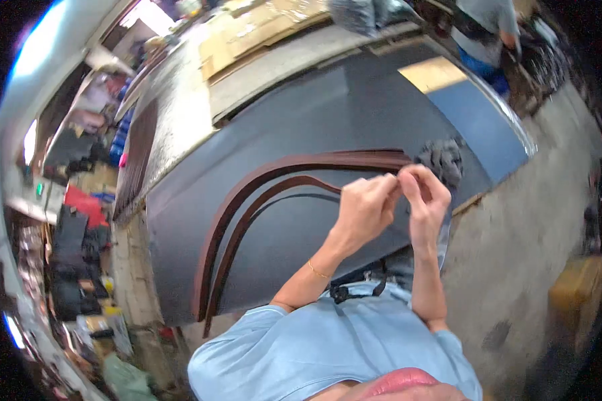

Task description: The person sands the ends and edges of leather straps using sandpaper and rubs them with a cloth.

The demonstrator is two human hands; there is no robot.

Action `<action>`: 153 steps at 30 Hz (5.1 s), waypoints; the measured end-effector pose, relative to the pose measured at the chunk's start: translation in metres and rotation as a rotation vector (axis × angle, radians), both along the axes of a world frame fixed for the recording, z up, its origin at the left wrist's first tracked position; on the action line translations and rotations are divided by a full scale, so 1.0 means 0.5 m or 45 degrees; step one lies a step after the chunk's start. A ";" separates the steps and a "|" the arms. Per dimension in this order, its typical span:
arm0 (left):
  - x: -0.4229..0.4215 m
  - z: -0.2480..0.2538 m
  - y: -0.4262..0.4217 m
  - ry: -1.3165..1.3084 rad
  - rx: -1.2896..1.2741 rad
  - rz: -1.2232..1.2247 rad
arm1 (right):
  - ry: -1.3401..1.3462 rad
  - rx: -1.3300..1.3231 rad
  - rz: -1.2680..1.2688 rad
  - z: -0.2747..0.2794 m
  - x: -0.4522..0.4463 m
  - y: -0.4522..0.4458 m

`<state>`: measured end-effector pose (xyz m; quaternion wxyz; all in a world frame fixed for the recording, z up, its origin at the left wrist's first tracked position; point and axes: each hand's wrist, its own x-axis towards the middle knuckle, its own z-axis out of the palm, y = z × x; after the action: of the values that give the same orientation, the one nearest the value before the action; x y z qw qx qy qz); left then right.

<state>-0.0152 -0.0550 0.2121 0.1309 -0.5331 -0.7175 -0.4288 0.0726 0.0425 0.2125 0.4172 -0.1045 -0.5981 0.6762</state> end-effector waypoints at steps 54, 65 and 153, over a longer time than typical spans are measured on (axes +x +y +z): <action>-0.031 -0.120 0.017 -0.161 -0.032 0.039 | -0.371 0.521 -0.241 -0.112 -0.009 0.001; -0.006 -0.058 -0.013 -0.212 0.264 0.184 | -0.228 1.161 -0.296 -0.023 0.010 -0.013; -0.006 -0.076 -0.038 -0.779 0.091 -0.129 | -0.167 0.337 0.024 -0.171 0.005 -0.039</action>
<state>-0.0181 -0.0742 0.1738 -0.0941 -0.4094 -0.6807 -0.6002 0.0753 0.0231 0.1270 0.3811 -0.0870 -0.7089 0.5870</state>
